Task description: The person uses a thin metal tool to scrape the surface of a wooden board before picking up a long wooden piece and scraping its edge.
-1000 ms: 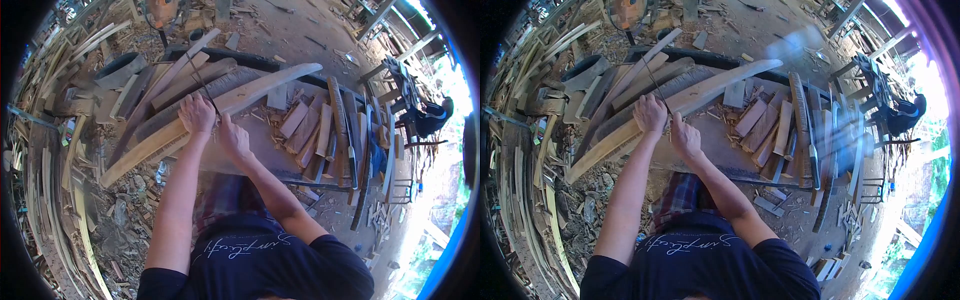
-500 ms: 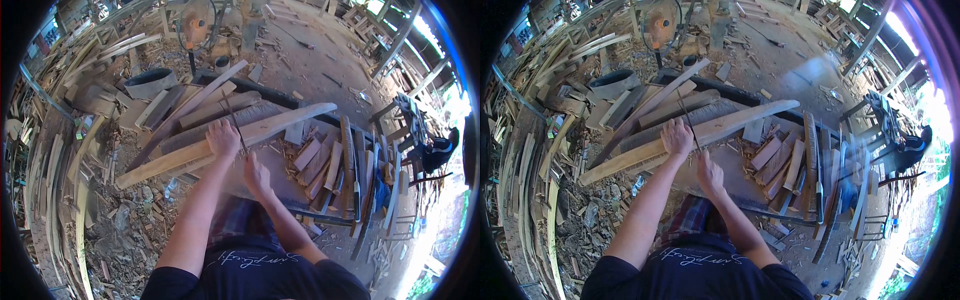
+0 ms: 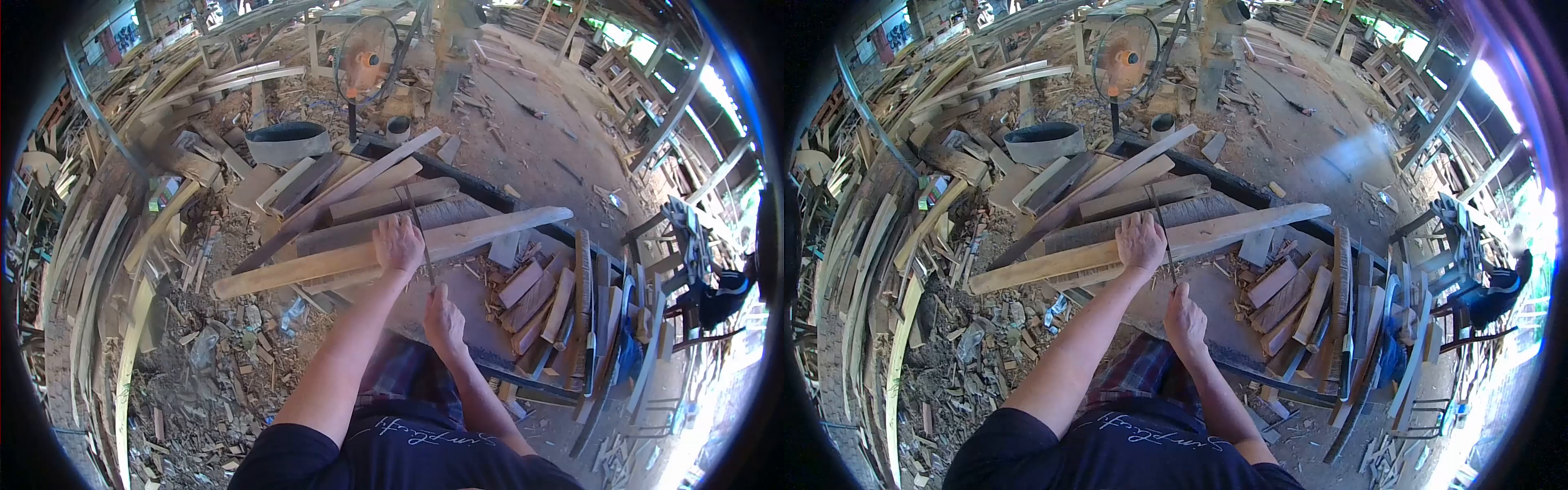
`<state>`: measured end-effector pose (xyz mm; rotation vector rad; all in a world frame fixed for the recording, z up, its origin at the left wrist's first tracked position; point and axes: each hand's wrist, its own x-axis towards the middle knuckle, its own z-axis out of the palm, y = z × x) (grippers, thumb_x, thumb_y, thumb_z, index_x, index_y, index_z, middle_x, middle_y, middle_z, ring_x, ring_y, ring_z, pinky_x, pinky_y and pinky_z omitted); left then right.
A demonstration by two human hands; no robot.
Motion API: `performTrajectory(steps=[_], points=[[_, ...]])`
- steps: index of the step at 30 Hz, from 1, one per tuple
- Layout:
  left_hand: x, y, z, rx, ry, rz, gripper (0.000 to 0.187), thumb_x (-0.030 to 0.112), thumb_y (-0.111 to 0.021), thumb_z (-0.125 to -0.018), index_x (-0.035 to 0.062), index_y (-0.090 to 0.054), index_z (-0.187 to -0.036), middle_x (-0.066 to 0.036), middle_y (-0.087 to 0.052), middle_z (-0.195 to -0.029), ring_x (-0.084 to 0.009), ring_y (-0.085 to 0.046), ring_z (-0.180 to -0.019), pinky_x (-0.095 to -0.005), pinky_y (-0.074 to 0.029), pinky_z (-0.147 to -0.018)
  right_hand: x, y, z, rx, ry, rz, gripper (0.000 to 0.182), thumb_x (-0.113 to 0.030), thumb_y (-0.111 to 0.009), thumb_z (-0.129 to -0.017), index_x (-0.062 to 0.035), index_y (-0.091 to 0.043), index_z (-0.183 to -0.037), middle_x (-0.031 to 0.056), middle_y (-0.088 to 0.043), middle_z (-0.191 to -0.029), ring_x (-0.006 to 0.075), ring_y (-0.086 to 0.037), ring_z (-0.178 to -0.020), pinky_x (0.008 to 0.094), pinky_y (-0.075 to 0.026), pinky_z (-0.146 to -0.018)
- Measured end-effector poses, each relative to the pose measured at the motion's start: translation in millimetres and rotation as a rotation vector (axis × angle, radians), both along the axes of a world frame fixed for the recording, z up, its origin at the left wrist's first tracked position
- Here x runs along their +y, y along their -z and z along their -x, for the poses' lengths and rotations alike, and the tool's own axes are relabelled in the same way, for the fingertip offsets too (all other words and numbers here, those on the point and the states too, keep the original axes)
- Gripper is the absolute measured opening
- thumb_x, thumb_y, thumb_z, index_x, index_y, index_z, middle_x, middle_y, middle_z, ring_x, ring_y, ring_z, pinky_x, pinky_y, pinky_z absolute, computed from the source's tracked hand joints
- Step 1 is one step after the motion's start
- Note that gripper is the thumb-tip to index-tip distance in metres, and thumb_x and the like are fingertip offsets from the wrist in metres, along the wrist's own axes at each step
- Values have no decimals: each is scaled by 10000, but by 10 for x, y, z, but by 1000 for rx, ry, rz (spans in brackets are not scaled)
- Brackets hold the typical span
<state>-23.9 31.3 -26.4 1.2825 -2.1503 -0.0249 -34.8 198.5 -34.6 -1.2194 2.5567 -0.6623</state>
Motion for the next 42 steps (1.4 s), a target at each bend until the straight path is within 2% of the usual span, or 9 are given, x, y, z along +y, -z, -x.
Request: performTrajectory(steps=[6, 10, 15, 16, 23, 26, 33, 36, 42], points=[[5, 6, -16, -12, 18, -30, 177, 239, -545, -844, 89, -637, -861, -98, -601, -919, -283, -572, -947, -452, -441, -765, -541, -30, 270, 115, -57, 71, 164, -196, -466, -955, -71, -416, -1048, 246, -635, -707, 443, -635, -691, 551, -491, -613], [6, 24, -12, -24, -2, -21, 197, 248, -540, -848, 91, -647, -901, -92, -600, -943, -282, -565, -950, -444, -438, -775, -40, 52, 33, 40, -20, 98, 174, -209, -483, -955, -62, -414, -1019, 238, -640, -718, 445, -630, -682, 550, -489, -612], [-27, 79, 5, -21, 31, 3, 221, 251, -526, -861, 93, -652, -950, -95, -600, -969, -290, -558, -964, -445, -432, -791, -149, 11, 47, 25, 0, 88, 184, -224, -466, -965, -57, -417, -1023, 248, -638, -740, 455, -625, -704, 574, -472, -631], [-28, 77, 2, 29, 29, 66, 161, 225, -540, -846, 92, -626, -875, -93, -607, -902, -283, -567, -928, -446, -437, -762, -265, -3, 115, 90, -24, 140, 186, -232, -492, -960, -66, -421, -1004, 232, -636, -700, 440, -630, -665, 564, -480, -596], [-49, 76, 44, 51, -4, 73, 158, 227, -540, -844, 93, -624, -851, -92, -602, -904, -280, -569, -920, -448, -432, -753, -11, 43, 20, 66, -16, 136, 201, -245, -487, -963, -62, -420, -1008, 237, -637, -705, 447, -632, -679, 564, -483, -606], [-12, 105, 10, 3, 6, 38, 195, 230, -556, -828, 96, -656, -929, -92, -612, -967, -287, -568, -958, -447, -432, -778, -10, -36, -33, 39, 9, 100, 205, -250, -480, -966, -60, -418, -1012, 244, -638, -716, 443, -635, -685, 559, -485, -608], [-26, 51, 12, 24, 14, 40, 162, 229, -542, -842, 88, -621, -837, -96, -606, -885, -288, -576, -893, -458, -435, -749, -278, -84, 127, 70, -54, 126, 207, -242, -477, -964, -55, -415, -1029, 250, -642, -731, 456, -634, -708, 568, -483, -636], [-35, 27, 11, 21, 7, 33, 168, 236, -540, -842, 88, -620, -839, -97, -616, -888, -289, -582, -898, -456, -438, -752, -8, -89, 6, -18, 9, -11, 209, -235, -475, -962, -46, -425, -1037, 248, -646, -744, 449, -636, -722, 565, -482, -651], [-13, 33, 15, -66, 3, -27, 175, 251, -530, -852, 99, -616, -848, -88, -635, -917, -286, -601, -928, -455, -456, -752, -550, -53, 286, 7, -43, 48, 177, -212, -461, -956, -54, -430, -1028, 251, -650, -767, 440, -644, -746, 562, -489, -680]])
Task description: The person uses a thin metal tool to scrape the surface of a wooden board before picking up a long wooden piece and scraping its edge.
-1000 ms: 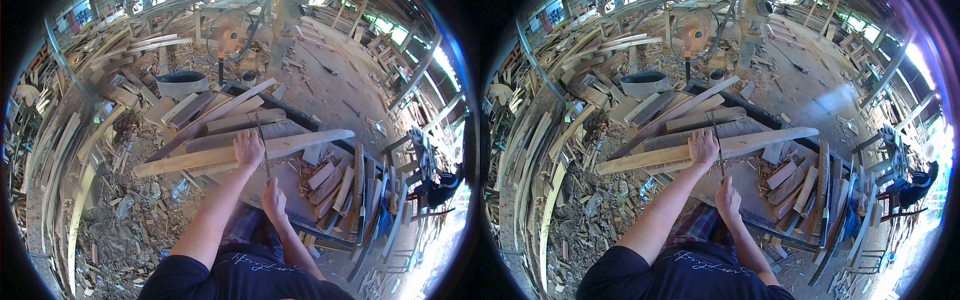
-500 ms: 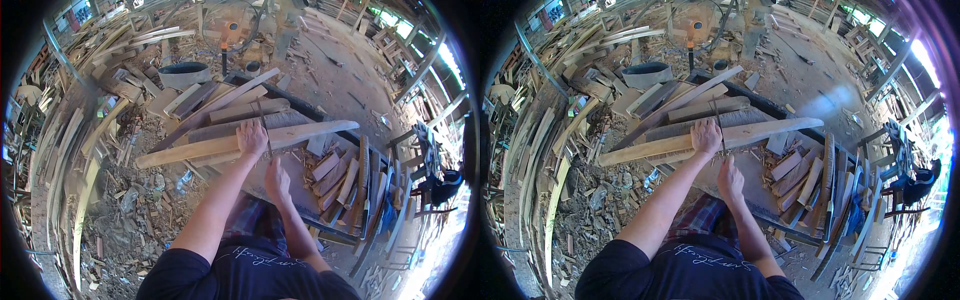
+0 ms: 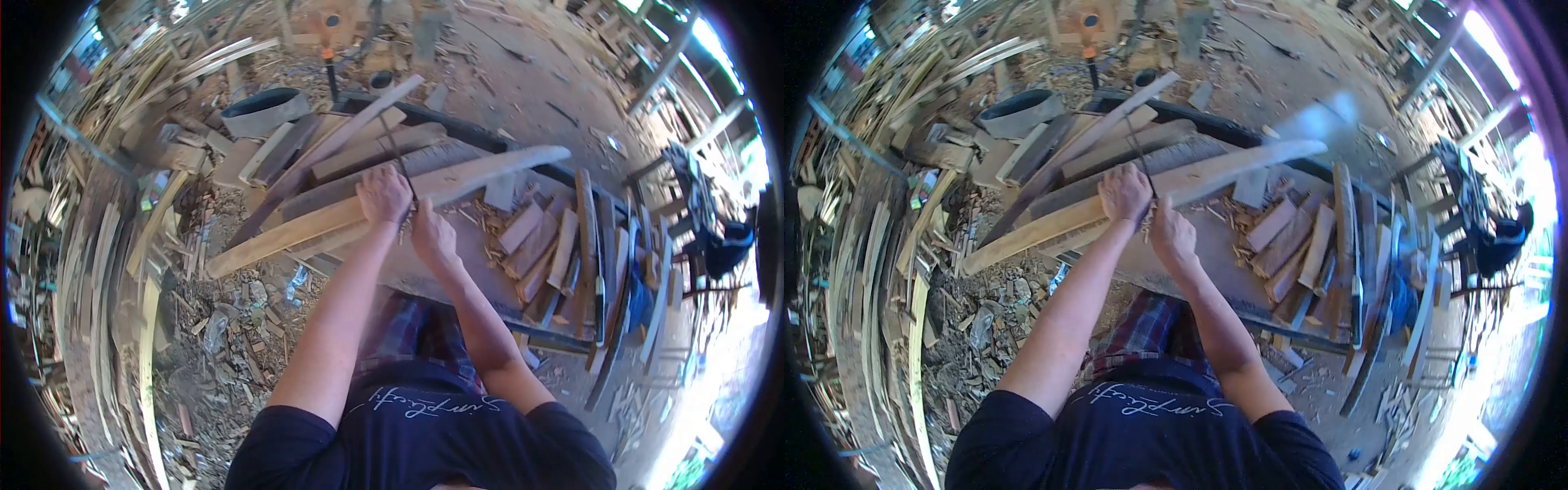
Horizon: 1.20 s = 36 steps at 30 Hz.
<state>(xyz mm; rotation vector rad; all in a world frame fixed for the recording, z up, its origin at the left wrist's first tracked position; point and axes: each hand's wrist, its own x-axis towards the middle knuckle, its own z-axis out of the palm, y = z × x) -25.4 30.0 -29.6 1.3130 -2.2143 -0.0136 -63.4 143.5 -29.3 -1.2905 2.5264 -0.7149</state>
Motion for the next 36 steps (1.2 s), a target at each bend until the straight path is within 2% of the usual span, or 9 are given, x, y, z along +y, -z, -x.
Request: performTrajectory(steps=[5, 7, 12, 16, 18, 24, 28, 30, 36], points=[[3, -69, 14, -57, -18, 16, 166, 241, -525, -859, 102, -614, -846, -83, -634, -911, -282, -605, -915, -454, -472, -739, 478, 49, -224, -40, 48, 92, 180, -229, -465, -966, -61, -417, -1009, 240, -628, -704, 461, -617, -690, 573, -464, -622], [5, -59, 5, -51, -21, 61, 161, 232, -519, -863, 98, -606, -838, -87, -628, -897, -285, -605, -894, -450, -475, -729, 584, 12, -310, -113, 78, -11, 180, -226, -470, -964, -62, -414, -1010, 236, -625, -698, 452, -624, -692, 575, -465, -620], [-11, -59, 2, -78, -11, 66, 177, 227, -526, -856, 90, -631, -820, -83, -635, -898, -272, -602, -915, -437, -471, -723, 3, -47, -18, 5, 7, 47, 175, -169, -498, -911, -51, -432, -1023, 237, -649, -734, 412, -664, -742, 525, -506, -659], [5, -62, 15, -65, -27, 74, 165, 226, -507, -875, 92, -596, -838, -89, -622, -878, -290, -599, -893, -457, -479, -741, 419, -21, -189, -11, 34, 126, 176, -177, -494, -917, -52, -433, -1025, 232, -643, -721, 404, -665, -737, 523, -503, -652], [-19, -53, 32, -65, -20, 87, 166, 224, -506, -876, 92, -597, -838, -91, -624, -883, -292, -599, -897, -456, -481, -745, 640, -9, -304, -142, 49, -59, 174, -179, -485, -924, -58, -431, -1038, 218, -642, -714, 396, -661, -721, 520, -500, -644], [-5, -65, 0, -96, 23, 62, 194, 219, -477, -893, 72, -598, -854, -109, -636, -923, -313, -599, -920, -470, -483, -774, 40, -29, -48, -10, 17, 98, 157, -174, -470, -931, -73, -415, -1037, 203, -639, -689, 385, -661, -685, 521, -496, -606], [24, -49, 20, -71, -10, 76, 214, 229, -468, -896, 71, -603, -846, -124, -640, -907, -331, -604, -909, -479, -479, -780, 485, -70, -226, -79, 71, 125, 135, -150, -465, -920, -69, -413, -1015, 204, -642, -691, 385, -664, -682, 514, -504, -602], [-14, -18, 52, -105, -5, 84, 209, 229, -468, -895, 74, -600, -849, -108, -638, -919, -314, -602, -928, -473, -483, -770, 689, -72, -308, -161, 66, -47, 131, -129, -461, -907, -63, -415, -1011, 202, -652, -714, 385, -666, -697, 501, -513, -610], [27, -82, 22, -174, -18, 22, 226, 236, -459, -902, 77, -619, -882, -108, -644, -954, -304, -607, -945, -449, -489, -784, -20, -50, -43, -39, 53, 112, 135, -108, -477, -889, -54, -423, -1000, 198, -656, -715, 374, -675, -694, 477, -530, -618]])
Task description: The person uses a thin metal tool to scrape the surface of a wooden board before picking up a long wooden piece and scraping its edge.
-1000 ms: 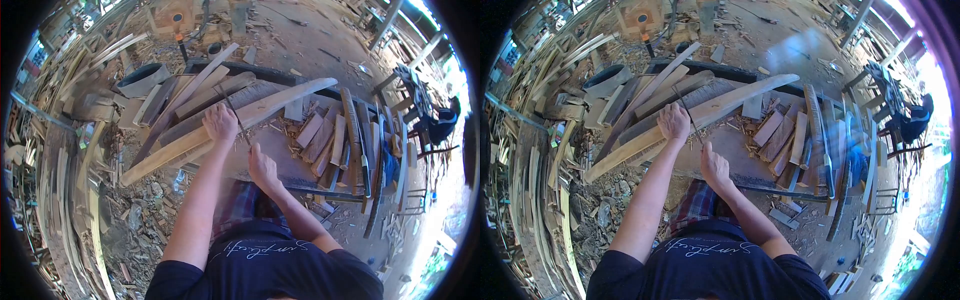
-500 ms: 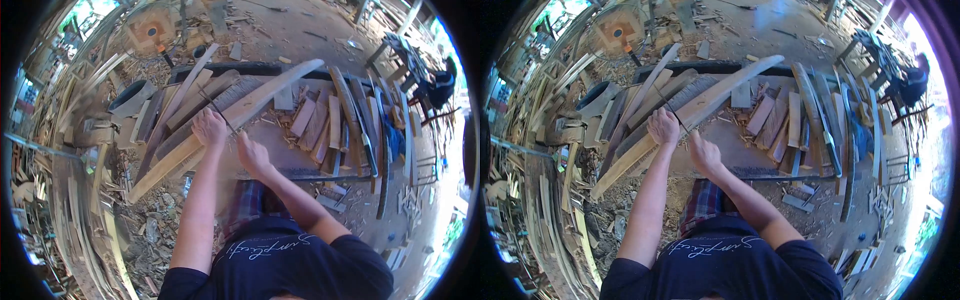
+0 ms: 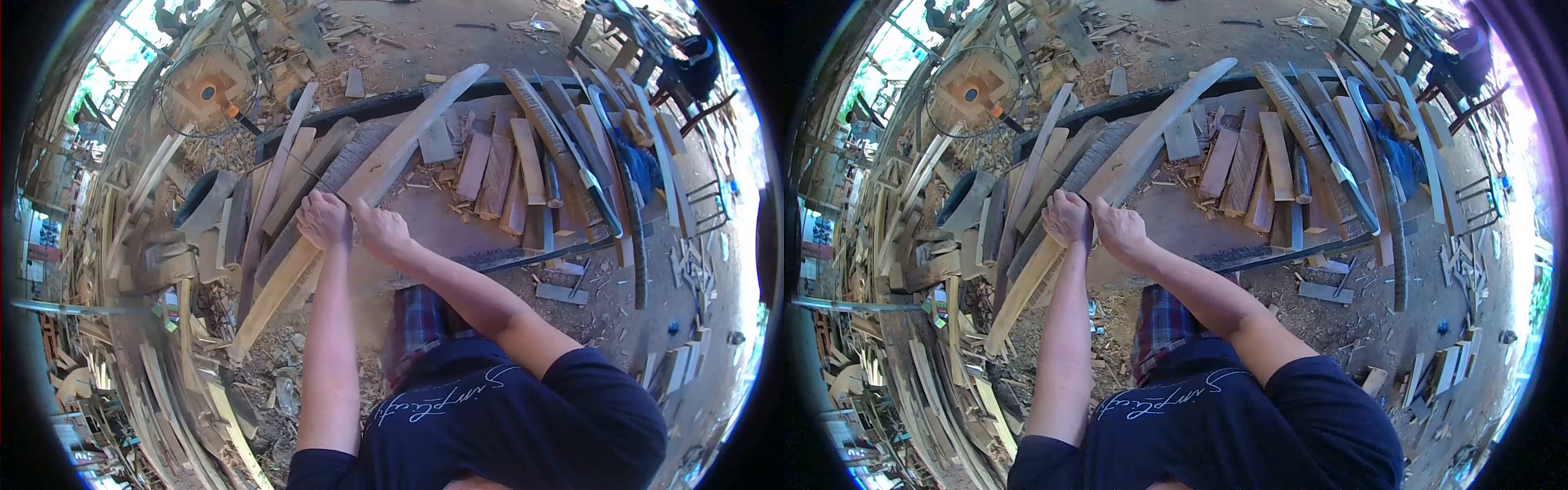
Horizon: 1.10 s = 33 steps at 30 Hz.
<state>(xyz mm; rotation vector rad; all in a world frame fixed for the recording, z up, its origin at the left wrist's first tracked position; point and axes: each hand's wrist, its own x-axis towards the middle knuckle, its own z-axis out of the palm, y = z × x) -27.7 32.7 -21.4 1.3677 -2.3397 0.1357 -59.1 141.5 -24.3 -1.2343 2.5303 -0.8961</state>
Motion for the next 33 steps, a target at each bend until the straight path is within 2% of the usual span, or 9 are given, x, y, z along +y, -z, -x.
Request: performTrajectory(steps=[4, 6, 12, 16, 19, 24, 28, 31, 33], points=[[5, 21, 25, 2, -10, -10, 233, 236, -456, -904, 70, -616, -875, -110, -643, -949, -307, -608, -944, -450, -489, -784, 498, -35, -189, -41, 24, 26, 140, -93, -494, -883, -52, -434, -1003, 196, -659, -716, 356, -683, -695, 453, -540, -614], [-14, 43, 19, 16, -2, 11, 247, 236, -445, -910, 63, -620, -887, -113, -643, -958, -307, -608, -952, -455, -487, -788, 725, -95, -286, -152, 20, -176, 157, -82, -503, -875, -49, -438, -1013, 195, -665, -735, 349, -686, -718, 445, -541, -618], [15, -29, 0, -2, 20, -1, 260, 227, -435, -915, 56, -630, -901, -128, -645, -950, -316, -610, -956, -469, -486, -796, 5, -61, -22, -34, 11, -18, 172, -86, -509, -873, -58, -433, -1025, 193, -669, -752, 348, -689, -728, 441, -539, -616], [-24, 51, 21, 22, 6, 1, 260, 232, -441, -913, 57, -632, -887, -135, -643, -945, -328, -609, -954, -472, -483, -794, 479, -61, -188, -75, 23, 15, 160, -91, -513, -884, -56, -444, -1024, 193, -671, -753, 339, -695, -736, 426, -545, -621], [-37, 72, 26, 23, 4, 7, 258, 235, -448, -910, 57, -631, -873, -137, -643, -944, -330, -610, -943, -474, -480, -791, 581, -108, -266, -183, 28, -196, 160, -90, -506, -888, -55, -445, -1032, 187, -673, -764, 335, -695, -750, 423, -544, -626], [-12, 35, 23, 49, 4, 14, 257, 240, -453, -908, 57, -627, -859, -135, -644, -933, -329, -613, -921, -473, -479, -785, -54, -50, 12, -34, -7, -58, 166, -94, -516, -876, -58, -440, -1019, 180, -675, -761, 324, -697, -741, 414, -543, -615], [-12, 38, 36, 28, -20, -9, 258, 242, -449, -910, 57, -622, -862, -134, -643, -940, -331, -611, -926, -481, -480, -787, 524, -187, -175, -76, 10, -66, 144, -90, -525, -879, -50, -462, -1002, 177, -681, -769, 308, -706, -760, 398, -552, -628], [-1, 73, -18, 12, 6, 10, 259, 245, -447, -911, 58, -621, -875, -137, -640, -949, -330, -607, -936, -488, -480, -789, 575, -232, -249, -150, 19, -274, 150, -84, -525, -879, -51, -464, -1013, 172, -688, -791, 292, -708, -783, 395, -552, -642], [-9, 30, 11, 12, 10, -4, 263, 248, -442, -914, 60, -624, -885, -135, -639, -958, -325, -604, -946, -487, -481, -793, 217, -211, -76, -62, -19, -75, 135, -83, -508, -880, -50, -458, -1001, 188, -687, -802, 302, -708, -792, 393, -553, -647]])
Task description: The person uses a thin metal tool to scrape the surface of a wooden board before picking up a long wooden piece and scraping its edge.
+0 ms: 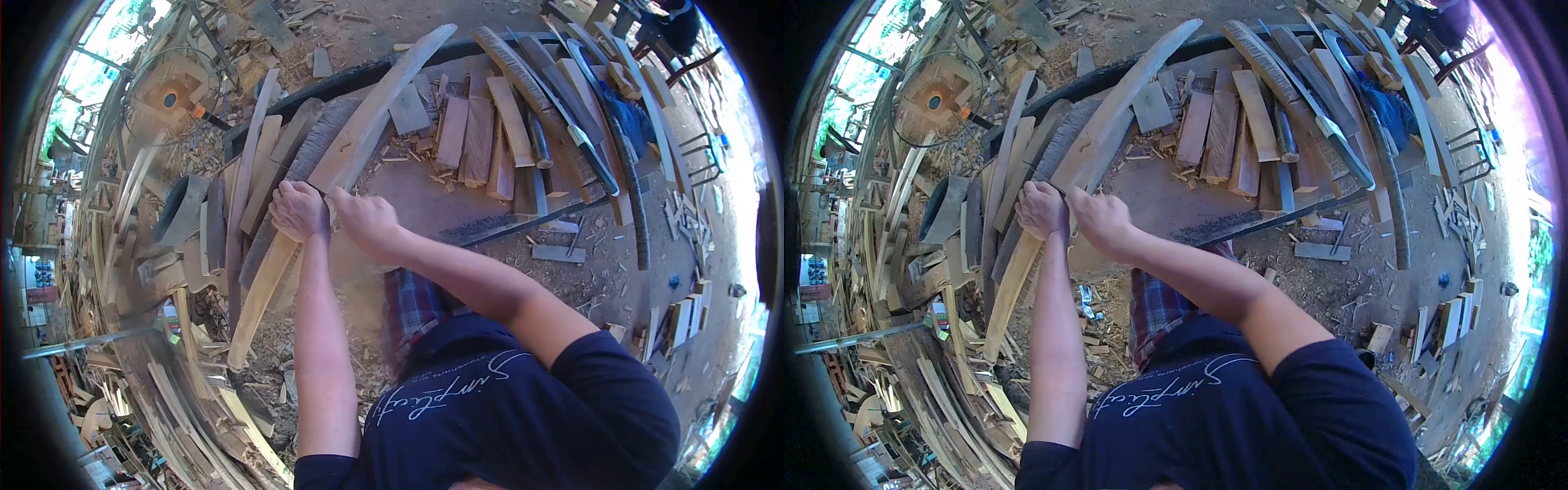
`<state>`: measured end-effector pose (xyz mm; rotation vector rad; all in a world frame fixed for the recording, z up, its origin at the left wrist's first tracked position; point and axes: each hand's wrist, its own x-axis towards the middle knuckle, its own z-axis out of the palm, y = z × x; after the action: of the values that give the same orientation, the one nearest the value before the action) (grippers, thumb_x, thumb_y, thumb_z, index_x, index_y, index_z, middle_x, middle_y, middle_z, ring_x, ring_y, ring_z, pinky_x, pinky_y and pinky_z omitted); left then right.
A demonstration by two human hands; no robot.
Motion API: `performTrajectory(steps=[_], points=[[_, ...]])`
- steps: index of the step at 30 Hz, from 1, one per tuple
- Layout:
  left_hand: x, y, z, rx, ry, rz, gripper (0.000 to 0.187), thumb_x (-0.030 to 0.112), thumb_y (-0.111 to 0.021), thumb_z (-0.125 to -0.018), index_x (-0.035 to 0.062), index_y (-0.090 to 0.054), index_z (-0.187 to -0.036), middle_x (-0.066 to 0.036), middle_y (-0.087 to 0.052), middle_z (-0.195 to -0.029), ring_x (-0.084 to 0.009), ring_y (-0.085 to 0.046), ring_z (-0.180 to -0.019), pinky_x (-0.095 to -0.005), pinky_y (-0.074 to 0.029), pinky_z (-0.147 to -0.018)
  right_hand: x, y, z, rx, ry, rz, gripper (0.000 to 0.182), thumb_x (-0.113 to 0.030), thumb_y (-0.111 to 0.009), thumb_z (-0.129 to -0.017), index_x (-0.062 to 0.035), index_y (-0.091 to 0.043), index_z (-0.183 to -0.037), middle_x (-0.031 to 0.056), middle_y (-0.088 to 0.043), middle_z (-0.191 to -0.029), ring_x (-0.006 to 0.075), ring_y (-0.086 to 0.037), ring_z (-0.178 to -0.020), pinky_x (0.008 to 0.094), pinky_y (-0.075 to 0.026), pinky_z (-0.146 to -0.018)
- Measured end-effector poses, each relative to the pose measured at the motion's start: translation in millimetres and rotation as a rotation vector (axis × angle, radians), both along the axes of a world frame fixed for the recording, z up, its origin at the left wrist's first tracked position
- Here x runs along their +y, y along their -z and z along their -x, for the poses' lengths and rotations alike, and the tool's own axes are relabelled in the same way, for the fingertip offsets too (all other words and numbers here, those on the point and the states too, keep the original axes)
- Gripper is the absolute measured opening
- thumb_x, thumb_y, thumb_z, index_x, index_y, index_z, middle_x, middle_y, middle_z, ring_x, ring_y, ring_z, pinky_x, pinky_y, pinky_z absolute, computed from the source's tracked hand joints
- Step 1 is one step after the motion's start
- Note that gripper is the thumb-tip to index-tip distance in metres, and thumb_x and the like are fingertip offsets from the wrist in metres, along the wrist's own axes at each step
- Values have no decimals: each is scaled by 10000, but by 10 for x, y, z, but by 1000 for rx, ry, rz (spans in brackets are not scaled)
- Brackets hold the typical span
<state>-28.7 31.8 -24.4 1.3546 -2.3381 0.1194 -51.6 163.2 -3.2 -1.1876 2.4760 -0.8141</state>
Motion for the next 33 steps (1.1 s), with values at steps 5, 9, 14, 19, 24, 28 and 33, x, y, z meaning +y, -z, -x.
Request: performTrajectory(steps=[5, 9, 14, 19, 24, 28, 33], points=[[19, -42, 18, 5, -30, -35, 265, 247, -435, -919, 62, -621, -886, -131, -640, -964, -324, -601, -956, -487, -485, -790, 102, 29, -25, -3, 3, -12, 132, -83, -525, -874, -47, -465, -987, 189, -689, -816, 305, -707, -790, 391, -554, -640], [10, -9, 9, -14, -16, -9, 262, 246, -436, -918, 64, -621, -886, -130, -640, -965, -324, -601, -964, -488, -490, -780, 479, -122, -164, -67, 29, -165, 150, -81, -534, -874, -46, -476, -1008, 179, -693, -818, 305, -707, -790, 394, -554, -668], [-1, -2, 8, 8, -1, 17, 255, 243, -442, -915, 66, -623, -881, -132, -641, -956, -323, -608, -949, -486, -492, -770, -161, 42, 81, 21, -13, -16, 127, -86, -503, -887, -48, -468, -1003, 191, -684, -793, 314, -702, -766, 401, -547, -640], [-23, 36, 9, -16, -17, 33, 257, 247, -455, -909, 66, -633, -876, -128, -644, -941, -324, -618, -911, -474, -494, -761, 343, -53, -94, -30, 18, -47, 161, -107, -553, -878, -29, -483, -1000, 173, -690, -791, 291, -708, -762, 388, -552, -633], [3, 42, 0, -2, -8, 33, 259, 244, -452, -907, 66, -639, -885, -130, -646, -958, -326, -615, -923, -469, -491, -769, -36, -16, 10, 9, 7, -30, 124, -106, -520, -892, -39, -483, -990, 175, -684, -778, 298, -706, -762, 401, -546, -636], [-29, 32, 27, -7, -56, -24, 262, 236, -445, -909, 59, -638, -896, -134, -646, -982, -323, -609, -956, -464, -481, -805, -142, 155, 28, 35, 15, 18, 134, -111, -498, -901, -49, -459, -1014, 177, -673, -766, 310, -699, -758, 414, -538, -605], [-10, 16, 21, 40, -92, -58, 250, 224, -448, -910, 51, -629, -900, -135, -641, -983, -318, -606, -968, -462, -473, -818, 1032, 422, -396, -10, 49, 41, 154, -187, -480, -937, -75, -413, -1020, 183, -633, -686, 383, -647, -668, 502, -485, -588]])
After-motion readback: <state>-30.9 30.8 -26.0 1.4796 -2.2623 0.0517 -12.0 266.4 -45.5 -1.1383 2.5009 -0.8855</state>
